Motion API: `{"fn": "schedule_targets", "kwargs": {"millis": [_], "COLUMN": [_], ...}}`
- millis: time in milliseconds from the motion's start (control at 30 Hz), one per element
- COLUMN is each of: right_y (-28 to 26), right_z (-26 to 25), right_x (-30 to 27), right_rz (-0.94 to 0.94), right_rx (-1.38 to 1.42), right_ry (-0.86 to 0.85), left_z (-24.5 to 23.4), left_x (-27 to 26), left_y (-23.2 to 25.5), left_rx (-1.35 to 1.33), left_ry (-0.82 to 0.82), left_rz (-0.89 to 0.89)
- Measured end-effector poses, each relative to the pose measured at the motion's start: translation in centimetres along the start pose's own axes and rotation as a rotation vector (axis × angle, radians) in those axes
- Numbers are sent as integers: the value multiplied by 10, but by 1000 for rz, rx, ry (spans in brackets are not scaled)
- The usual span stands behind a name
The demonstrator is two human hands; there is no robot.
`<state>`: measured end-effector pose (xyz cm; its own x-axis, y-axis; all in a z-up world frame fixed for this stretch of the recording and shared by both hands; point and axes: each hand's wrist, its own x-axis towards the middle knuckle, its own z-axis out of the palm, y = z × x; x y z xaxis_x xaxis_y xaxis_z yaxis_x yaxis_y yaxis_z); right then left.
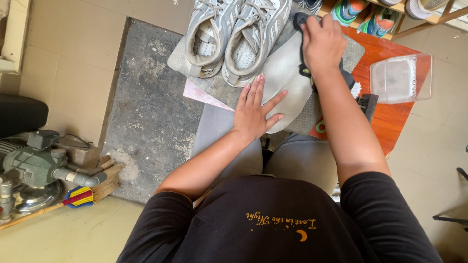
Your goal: The person scrubs a white shoe insole with a green brush and then wipes it with a cloth. The insole is placed on a table next to a pair of grey sneakers.
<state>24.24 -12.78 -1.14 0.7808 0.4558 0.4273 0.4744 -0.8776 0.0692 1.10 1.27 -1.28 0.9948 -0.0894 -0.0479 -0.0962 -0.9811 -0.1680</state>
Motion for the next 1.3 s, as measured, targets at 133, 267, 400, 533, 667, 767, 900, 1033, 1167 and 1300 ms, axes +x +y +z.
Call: {"fn": "schedule_targets", "kwargs": {"millis": [133, 267, 400, 533, 667, 767, 900, 1033, 1167, 1300], "right_y": [17, 36, 109, 76, -45, -66, -44, -17, 5, 37], "right_z": [3, 9, 48, -26, -71, -23, -24, -1, 16, 28], "right_x": [5, 21, 35, 24, -21, -73, -45, -16, 1, 20], "right_rz": [44, 161, 325, 249, 100, -276, -180, -141, -26, 125], "right_rx": [-58, -38, 177, 876, 621, 141, 27, -84, -111, -80], "right_ry": [263, 340, 486, 210, -377, 34, -13, 75, 56, 55], "left_z": [3, 5, 5, 6, 13, 20, 0, 6, 5, 5], "left_x": [-1, -2, -1, -2, 2, 4, -1, 0, -3, -2], "left_y": [1, 3, 3, 7, 9, 9, 5, 4, 5, 5], "left_rx": [-13, -31, -4, -18, -136, -282, -266, -34, -33, -42], "left_ry": [31, 43, 27, 27, 52, -115, -140, 69, 72, 25], "left_rz": [-4, -8, -23, -23, -43, 5, 9, -27, -20, -26]}}
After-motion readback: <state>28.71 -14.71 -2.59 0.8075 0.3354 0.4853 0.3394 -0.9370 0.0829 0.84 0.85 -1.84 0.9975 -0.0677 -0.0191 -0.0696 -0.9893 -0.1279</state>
